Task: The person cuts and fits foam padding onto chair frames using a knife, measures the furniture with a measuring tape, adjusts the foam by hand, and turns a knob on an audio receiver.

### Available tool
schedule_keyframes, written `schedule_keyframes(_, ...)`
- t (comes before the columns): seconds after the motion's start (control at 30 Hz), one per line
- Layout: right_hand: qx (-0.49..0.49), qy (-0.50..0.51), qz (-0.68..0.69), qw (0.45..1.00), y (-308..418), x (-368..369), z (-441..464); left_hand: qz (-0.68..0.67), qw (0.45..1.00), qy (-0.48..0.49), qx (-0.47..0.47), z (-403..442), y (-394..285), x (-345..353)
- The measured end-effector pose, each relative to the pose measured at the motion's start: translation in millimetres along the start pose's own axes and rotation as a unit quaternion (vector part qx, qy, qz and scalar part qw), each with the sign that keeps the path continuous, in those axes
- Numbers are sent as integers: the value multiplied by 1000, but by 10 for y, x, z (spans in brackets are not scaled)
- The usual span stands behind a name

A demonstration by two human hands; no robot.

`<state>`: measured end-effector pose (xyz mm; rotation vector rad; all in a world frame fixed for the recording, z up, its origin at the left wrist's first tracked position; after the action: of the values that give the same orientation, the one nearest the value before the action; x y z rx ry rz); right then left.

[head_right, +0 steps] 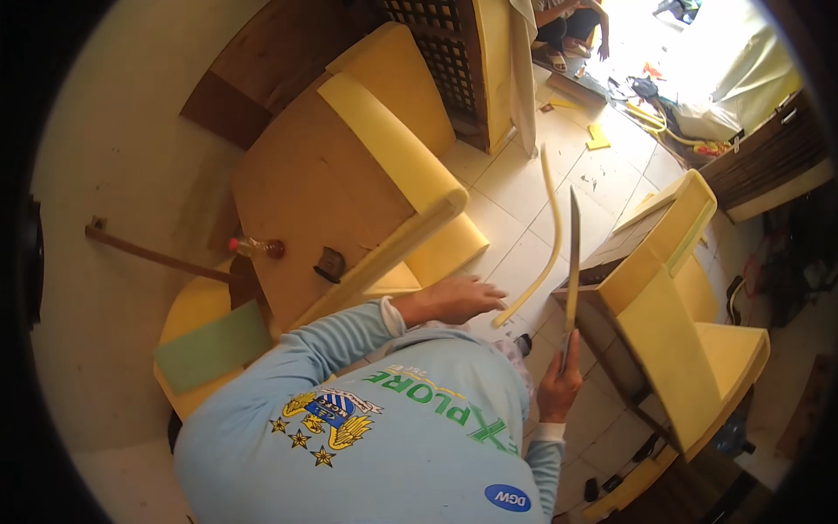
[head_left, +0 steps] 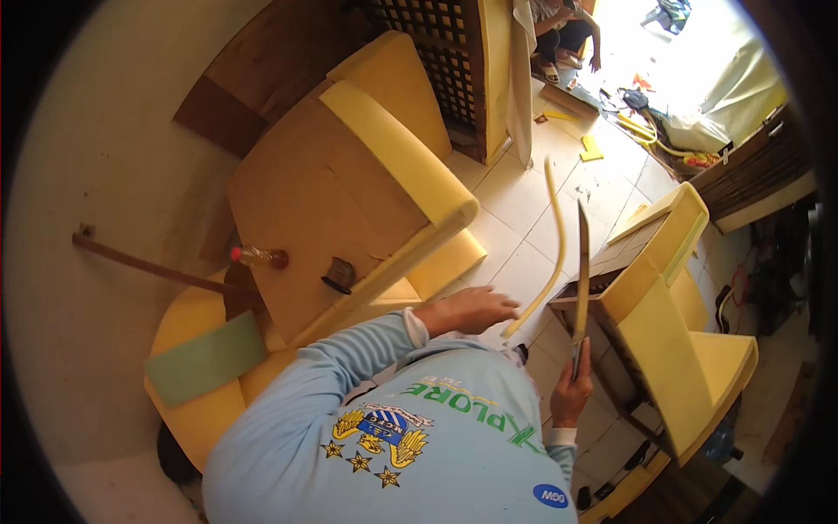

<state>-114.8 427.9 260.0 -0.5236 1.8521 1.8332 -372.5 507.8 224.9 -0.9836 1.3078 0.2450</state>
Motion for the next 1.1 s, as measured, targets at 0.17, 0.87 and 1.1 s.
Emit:
schedule_keyframes(0.17,-32,20,23,999,-741,-387,-257,-87,961,90,-249,-233,-92,328)
schedule_keyframes(0.87,-313,204,72,925,563,326,728,-581,591,-405,-387,-66,73,-461)
schedule_keyframes(1.1,-137,220,-182,948,-892,182,338,-360,601,-425,-573,-1623,1915,-924)
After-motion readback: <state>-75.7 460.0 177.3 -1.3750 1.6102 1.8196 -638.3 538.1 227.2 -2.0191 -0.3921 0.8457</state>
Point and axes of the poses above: each hand's wrist, its own z-axis towards the middle knuckle, its own x-axis out of the palm, y = z × x, the point moved 6 cm from there along z, towards the middle knuckle, and after that the axes turned 6 degrees about -x, right-handed, at the moved point
